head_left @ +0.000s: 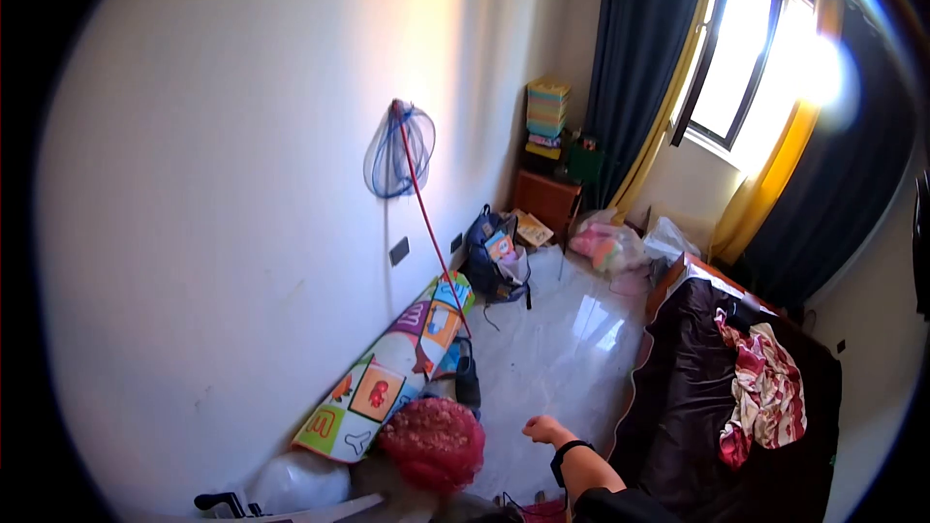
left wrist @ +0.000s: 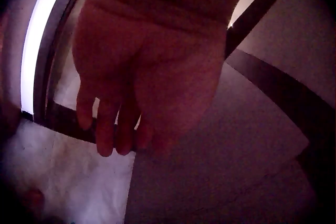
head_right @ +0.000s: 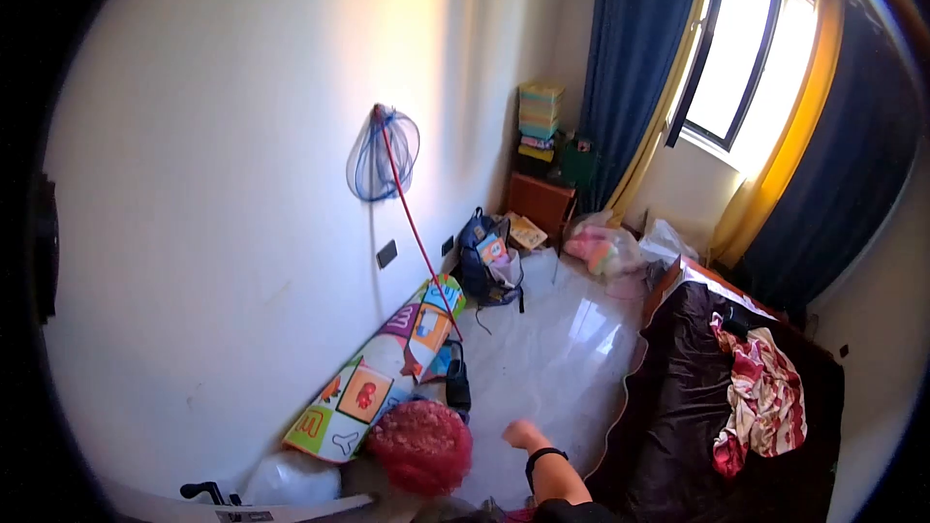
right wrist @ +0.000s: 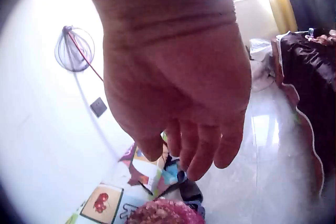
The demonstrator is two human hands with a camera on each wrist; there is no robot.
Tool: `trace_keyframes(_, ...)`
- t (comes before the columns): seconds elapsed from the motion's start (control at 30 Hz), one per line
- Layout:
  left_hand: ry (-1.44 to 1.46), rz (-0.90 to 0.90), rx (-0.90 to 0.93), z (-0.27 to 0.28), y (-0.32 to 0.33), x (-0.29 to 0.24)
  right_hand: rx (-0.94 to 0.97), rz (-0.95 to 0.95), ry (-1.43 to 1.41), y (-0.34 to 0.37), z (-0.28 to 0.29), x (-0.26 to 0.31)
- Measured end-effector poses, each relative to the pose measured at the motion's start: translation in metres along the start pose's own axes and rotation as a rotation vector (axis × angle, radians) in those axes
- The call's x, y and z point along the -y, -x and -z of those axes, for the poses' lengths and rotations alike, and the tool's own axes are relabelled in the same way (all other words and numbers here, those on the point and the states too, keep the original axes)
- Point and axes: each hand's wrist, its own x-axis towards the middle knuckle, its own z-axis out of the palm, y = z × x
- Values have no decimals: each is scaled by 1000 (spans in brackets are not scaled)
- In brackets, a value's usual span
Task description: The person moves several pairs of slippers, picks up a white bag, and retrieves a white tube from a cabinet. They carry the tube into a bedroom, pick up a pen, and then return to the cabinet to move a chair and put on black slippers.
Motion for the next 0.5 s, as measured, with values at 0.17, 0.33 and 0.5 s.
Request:
trace_keyframes(0.17,21,66,-58,16,14,26,167,114,32,44,-48,3)
trace_keyframes(0.33,40,146,-132,35,41,51,316,184,32,62,-95,7)
trace_keyframes(0.5,62,216,-169,44,50,72,321,129,-35,72,-113,14)
